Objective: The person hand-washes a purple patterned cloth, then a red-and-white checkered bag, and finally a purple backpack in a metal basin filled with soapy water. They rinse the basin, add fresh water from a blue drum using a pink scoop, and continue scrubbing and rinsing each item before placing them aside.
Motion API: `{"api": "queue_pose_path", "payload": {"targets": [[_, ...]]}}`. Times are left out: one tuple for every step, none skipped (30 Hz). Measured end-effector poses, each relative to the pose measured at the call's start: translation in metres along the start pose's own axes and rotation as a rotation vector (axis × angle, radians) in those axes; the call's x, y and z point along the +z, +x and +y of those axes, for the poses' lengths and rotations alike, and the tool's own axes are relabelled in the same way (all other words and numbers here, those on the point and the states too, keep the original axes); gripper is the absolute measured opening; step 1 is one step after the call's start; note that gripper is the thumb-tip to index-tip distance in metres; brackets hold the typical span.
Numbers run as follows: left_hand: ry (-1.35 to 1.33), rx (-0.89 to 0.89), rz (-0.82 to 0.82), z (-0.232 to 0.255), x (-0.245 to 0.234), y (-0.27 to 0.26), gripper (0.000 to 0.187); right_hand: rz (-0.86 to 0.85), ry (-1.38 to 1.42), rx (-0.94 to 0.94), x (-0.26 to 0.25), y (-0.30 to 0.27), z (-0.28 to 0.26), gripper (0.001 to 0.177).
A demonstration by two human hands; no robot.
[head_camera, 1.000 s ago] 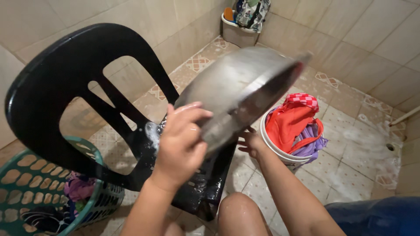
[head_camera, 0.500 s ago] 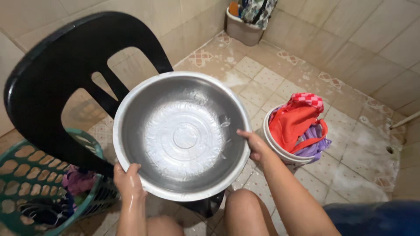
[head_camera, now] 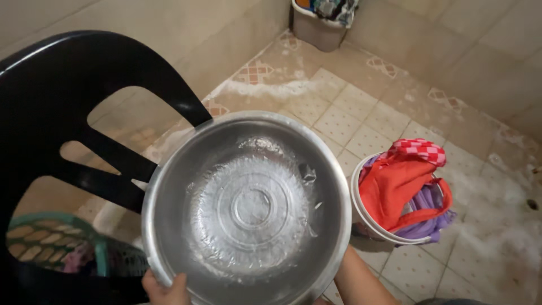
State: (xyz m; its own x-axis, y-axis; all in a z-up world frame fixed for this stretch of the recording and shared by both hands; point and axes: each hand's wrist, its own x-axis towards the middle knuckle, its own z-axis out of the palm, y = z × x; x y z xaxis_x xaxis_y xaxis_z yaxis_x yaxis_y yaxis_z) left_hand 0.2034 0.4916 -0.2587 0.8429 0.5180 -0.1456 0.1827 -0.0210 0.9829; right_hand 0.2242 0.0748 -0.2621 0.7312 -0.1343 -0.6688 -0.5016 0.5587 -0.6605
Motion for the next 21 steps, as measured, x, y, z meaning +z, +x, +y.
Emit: {"api": "queue_pose_path", "payload": {"targets": [[0.002,-0.037,0.004,-0.002,0.013,0.0,0.081,0.024,-0.04,-0.02,-0.005,0.003,-0.007,0.057],[0.004,-0.074,0.009,0.001,0.025,-0.002,0.084,0.052,-0.089,-0.045,-0.009,0.003,-0.013,0.057],[-0.014,-0.058,-0.041,0.008,0.042,-0.004,0.082,0.087,-0.144,-0.075,-0.013,0.003,-0.022,0.056],[-0.033,-0.044,-0.092,0.018,0.06,-0.006,0.081,0.127,-0.209,-0.111,-0.019,0.001,-0.031,0.056],[-0.052,-0.029,-0.143,0.032,0.077,-0.012,0.08,0.169,-0.27,-0.15,-0.023,-0.002,-0.04,0.056],[-0.028,-0.088,-0.124,0.046,0.096,-0.023,0.077,0.22,-0.343,-0.187,-0.028,-0.008,-0.046,0.056],[-0.005,-0.15,-0.106,0.057,0.117,-0.037,0.075,0.272,-0.426,-0.232,-0.035,-0.014,-0.052,0.056],[0.02,-0.211,-0.088,0.067,0.131,-0.047,0.074,0.325,-0.513,-0.275,-0.041,-0.021,-0.054,0.056],[0.057,-0.192,-0.094,0.073,0.138,-0.048,0.075,0.382,-0.597,-0.322,-0.049,-0.028,-0.055,0.055],[0.073,-0.181,-0.099,0.076,0.144,-0.048,0.075,0.427,-0.681,-0.364,-0.057,-0.035,-0.056,0.055],[0.091,-0.172,-0.105,0.08,0.152,-0.046,0.075,0.477,-0.757,-0.405,-0.062,-0.04,-0.06,0.055],[0.113,-0.16,-0.111,0.082,0.157,-0.044,0.076,0.518,-0.83,-0.448,-0.067,-0.045,-0.063,0.055],[0.133,-0.153,-0.128,0.079,0.158,-0.043,0.077,0.559,-0.887,-0.479,-0.074,-0.056,-0.059,0.055],[0.164,-0.144,-0.147,0.075,0.158,-0.043,0.078,0.602,-0.942,-0.513,-0.08,-0.065,-0.053,0.055],[0.197,-0.134,-0.164,0.073,0.159,-0.044,0.079,0.639,-0.992,-0.54,-0.086,-0.075,-0.047,0.055],[0.237,-0.12,-0.182,0.085,0.17,-0.049,0.08,0.672,-1.041,-0.57,-0.092,-0.084,-0.043,0.055],[0.271,-0.088,-0.194,0.098,0.186,-0.054,0.081,0.703,-1.09,-0.616,-0.099,-0.088,-0.045,0.055],[0.305,-0.057,-0.207,0.11,0.202,-0.063,0.082,0.738,-1.141,-0.668,-0.106,-0.092,-0.047,0.055],[0.341,0.012,-0.22,0.119,0.215,-0.073,0.084,0.773,-1.195,-0.733,-0.112,-0.093,-0.049,0.055],[0.382,0.1,-0.238,0.122,0.215,-0.074,0.085,0.814,-1.251,-0.793,-0.119,-0.093,-0.052,0.055],[0.422,0.191,-0.245,0.128,0.207,-0.074,0.087,0.852,-1.304,-0.852,-0.125,-0.095,-0.05,0.055]]}}
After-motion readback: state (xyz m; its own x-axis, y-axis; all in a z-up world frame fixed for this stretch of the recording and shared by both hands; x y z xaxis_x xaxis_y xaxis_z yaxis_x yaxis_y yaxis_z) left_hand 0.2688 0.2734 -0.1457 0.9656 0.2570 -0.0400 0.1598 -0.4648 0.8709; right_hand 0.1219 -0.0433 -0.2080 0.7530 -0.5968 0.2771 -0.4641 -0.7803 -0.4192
